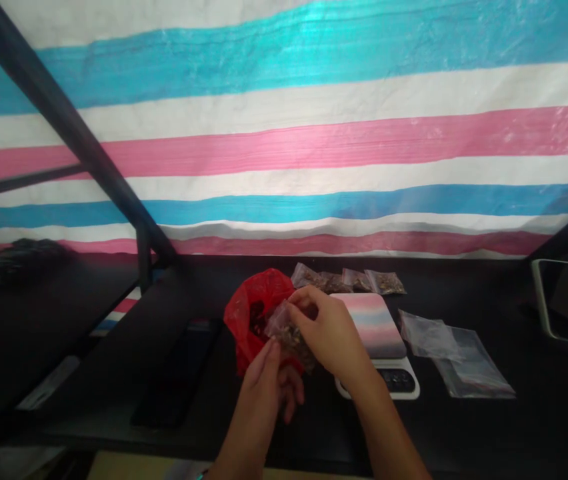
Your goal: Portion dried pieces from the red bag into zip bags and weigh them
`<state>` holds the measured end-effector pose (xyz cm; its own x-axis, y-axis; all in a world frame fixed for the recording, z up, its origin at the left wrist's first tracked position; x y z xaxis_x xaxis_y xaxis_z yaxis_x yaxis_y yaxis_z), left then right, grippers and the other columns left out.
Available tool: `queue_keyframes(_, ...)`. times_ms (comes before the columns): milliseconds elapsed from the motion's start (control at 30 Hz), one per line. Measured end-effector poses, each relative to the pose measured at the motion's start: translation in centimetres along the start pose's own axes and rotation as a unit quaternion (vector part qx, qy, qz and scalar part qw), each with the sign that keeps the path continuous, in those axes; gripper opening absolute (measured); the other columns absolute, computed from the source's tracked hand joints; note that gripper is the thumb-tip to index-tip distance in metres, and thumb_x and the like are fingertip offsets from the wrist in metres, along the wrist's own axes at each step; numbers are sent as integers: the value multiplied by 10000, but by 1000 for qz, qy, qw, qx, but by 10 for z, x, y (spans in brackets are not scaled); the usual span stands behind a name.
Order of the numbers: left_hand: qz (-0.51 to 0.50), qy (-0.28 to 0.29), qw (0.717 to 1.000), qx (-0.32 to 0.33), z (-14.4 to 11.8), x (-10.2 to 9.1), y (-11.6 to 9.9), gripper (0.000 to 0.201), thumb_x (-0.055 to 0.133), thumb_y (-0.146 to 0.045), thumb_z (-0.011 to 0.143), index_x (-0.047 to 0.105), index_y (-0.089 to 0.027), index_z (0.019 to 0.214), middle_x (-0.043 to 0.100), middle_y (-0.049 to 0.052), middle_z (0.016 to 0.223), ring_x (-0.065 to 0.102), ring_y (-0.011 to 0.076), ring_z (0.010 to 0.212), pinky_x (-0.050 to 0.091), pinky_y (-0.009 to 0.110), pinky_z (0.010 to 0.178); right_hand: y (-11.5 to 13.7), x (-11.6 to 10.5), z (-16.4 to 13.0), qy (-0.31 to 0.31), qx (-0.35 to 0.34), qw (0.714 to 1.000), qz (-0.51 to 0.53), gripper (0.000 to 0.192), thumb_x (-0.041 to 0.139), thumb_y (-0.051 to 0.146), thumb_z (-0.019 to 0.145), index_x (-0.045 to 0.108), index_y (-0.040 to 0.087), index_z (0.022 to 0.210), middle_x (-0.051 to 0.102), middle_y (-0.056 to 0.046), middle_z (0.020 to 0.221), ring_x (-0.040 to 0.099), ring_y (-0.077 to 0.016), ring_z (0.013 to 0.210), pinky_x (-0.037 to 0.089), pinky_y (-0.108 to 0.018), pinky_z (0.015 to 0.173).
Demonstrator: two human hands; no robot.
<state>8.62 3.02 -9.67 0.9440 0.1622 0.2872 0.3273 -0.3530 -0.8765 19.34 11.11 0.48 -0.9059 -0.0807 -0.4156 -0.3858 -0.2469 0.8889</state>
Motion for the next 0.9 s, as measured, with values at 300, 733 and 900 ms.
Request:
queue_keyframes(300, -128, 29, 989, -62, -5, 7, 3, 583, 770, -703, 706, 541, -197, 884, 551, -51, 593, 500, 85, 469, 197, 220, 450, 4, 27, -6, 79, 7, 992, -101, 294, 572, 370, 981, 827, 235, 1038, 849, -79, 1094, 781, -295, 1016, 559, -403, 910)
queue_keyframes(733, -130, 21, 988, -75, -6, 6, 4, 667, 747, -753, 712, 537, -201, 1022, 552, -67, 597, 483, 93, 438, 148, 219, 431, 6, 13, -5, 61, -11, 997, -51, 232, 618, 346, 904, 818, 250, 971, 850, -65, 988, 787, -276, 904, 597, -374, 787)
queue_keyframes(900, -117, 16, 990, -73, -6, 7, 7, 749, 750, -796, 657, 540, -193, 1049, 557, -69, 558, 478, 97, 431, 192, 199, 418, 6, 22, -7, 84, 6, 995, -49, 230, 615, 311, 914, 829, 242, 962, 853, -69, 1001, 787, -275, 930, 597, -385, 856)
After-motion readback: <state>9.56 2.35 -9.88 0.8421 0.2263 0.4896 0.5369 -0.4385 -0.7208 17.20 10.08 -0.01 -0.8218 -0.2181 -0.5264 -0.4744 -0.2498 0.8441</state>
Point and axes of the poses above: each hand's wrist, its own z-axis towards the middle knuckle, its own x-axis out of the palm, y = z × x, the point moved 9 cm from there along z, towards the middle knuckle
